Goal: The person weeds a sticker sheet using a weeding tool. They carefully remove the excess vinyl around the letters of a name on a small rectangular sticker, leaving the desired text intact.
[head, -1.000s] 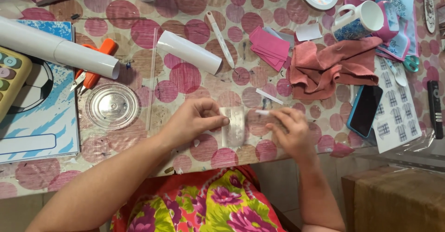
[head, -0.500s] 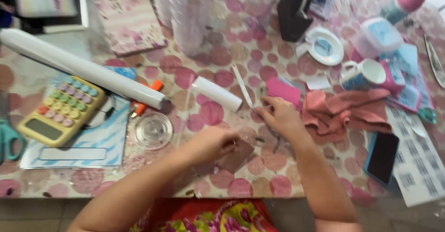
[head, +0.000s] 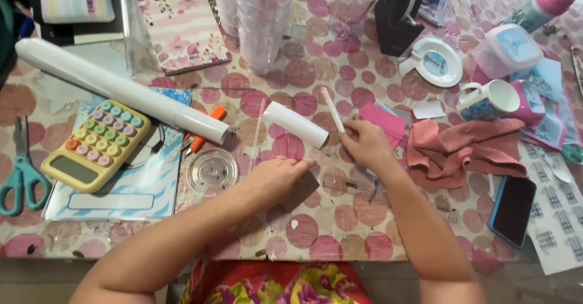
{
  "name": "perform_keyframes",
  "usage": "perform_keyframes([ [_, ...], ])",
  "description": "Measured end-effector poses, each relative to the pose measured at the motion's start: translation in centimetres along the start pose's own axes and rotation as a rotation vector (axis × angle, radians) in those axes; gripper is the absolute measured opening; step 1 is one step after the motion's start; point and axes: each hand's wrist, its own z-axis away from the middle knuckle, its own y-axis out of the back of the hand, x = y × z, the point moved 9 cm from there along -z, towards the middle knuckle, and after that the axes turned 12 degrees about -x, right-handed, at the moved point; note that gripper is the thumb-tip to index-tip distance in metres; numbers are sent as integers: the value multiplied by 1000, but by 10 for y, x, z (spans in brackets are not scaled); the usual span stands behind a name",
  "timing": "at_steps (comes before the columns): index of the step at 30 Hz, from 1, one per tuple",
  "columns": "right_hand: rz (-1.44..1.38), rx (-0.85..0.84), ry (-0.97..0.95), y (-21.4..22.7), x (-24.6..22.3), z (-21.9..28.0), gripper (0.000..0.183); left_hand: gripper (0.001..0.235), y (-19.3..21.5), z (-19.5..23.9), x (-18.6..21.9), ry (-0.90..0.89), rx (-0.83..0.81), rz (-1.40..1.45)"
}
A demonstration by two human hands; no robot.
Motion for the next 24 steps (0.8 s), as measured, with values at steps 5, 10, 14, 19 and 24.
perform_keyframes([
  [5, -607, 42, 239, 23, -9, 57, 25, 46, 12, 12, -2, -10, 0, 51],
  [10, -928, 45, 546, 0, -18, 78, 26, 36, 35, 34, 11, -26, 28, 47],
  [14, -1043, 12, 626, -2, -57, 88, 23, 56, -1, 36, 1, -62, -49, 39],
  [19, -973, 14, 743, -17, -56, 86, 19, 35, 26, 31, 13, -124, 45, 22],
  [24, -748, 36, 778, 7, -76, 110, 11, 47, 59, 29, 25, -175, 94, 94],
])
